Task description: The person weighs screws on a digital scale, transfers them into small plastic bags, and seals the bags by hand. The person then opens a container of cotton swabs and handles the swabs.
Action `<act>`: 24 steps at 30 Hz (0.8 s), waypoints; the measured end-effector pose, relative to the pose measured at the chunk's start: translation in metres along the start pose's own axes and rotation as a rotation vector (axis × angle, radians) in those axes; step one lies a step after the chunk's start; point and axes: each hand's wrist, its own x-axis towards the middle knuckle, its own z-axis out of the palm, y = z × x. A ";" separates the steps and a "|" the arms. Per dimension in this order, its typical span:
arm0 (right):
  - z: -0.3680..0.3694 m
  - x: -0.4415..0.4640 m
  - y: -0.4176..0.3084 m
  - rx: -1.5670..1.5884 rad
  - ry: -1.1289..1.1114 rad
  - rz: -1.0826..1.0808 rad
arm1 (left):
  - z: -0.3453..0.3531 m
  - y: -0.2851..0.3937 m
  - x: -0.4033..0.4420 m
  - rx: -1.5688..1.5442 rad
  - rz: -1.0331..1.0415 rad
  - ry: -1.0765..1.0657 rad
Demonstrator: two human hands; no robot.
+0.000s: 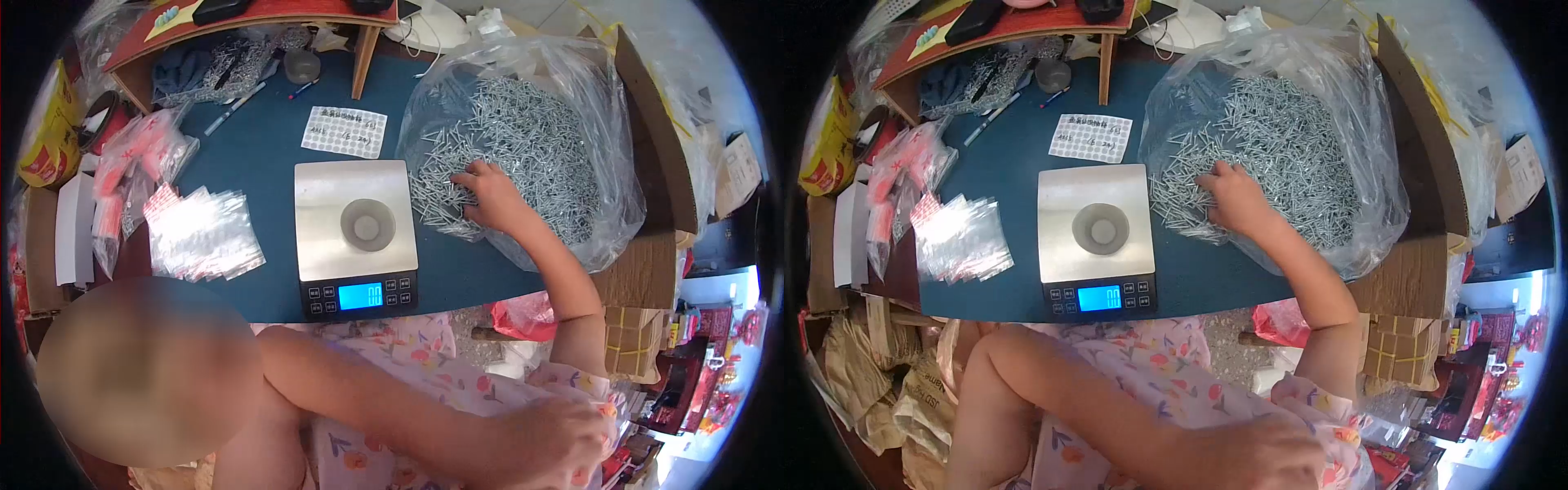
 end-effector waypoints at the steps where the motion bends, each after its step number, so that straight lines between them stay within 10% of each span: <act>1: 0.000 0.000 0.000 -0.009 -0.006 0.004 | -0.005 0.001 -0.006 0.087 -0.038 0.045; 7: -0.002 0.000 -0.002 -0.015 -0.004 -0.008 | -0.021 0.018 -0.021 -0.350 -0.437 -0.422; 10: 0.000 -0.001 -0.001 -0.022 -0.007 -0.010 | -0.020 0.025 -0.022 -0.462 -0.515 -0.160; 12: -0.001 0.000 -0.001 -0.029 -0.003 -0.011 | -0.023 0.009 -0.026 -0.255 -0.188 -0.113; 19: 0.000 -0.002 -0.002 -0.027 0.020 -0.018 | -0.019 0.007 -0.034 -0.547 -0.602 -0.139; 24: -0.005 -0.002 -0.007 -0.037 -0.017 0.035 | -0.011 0.000 -0.037 -0.419 -0.391 -0.067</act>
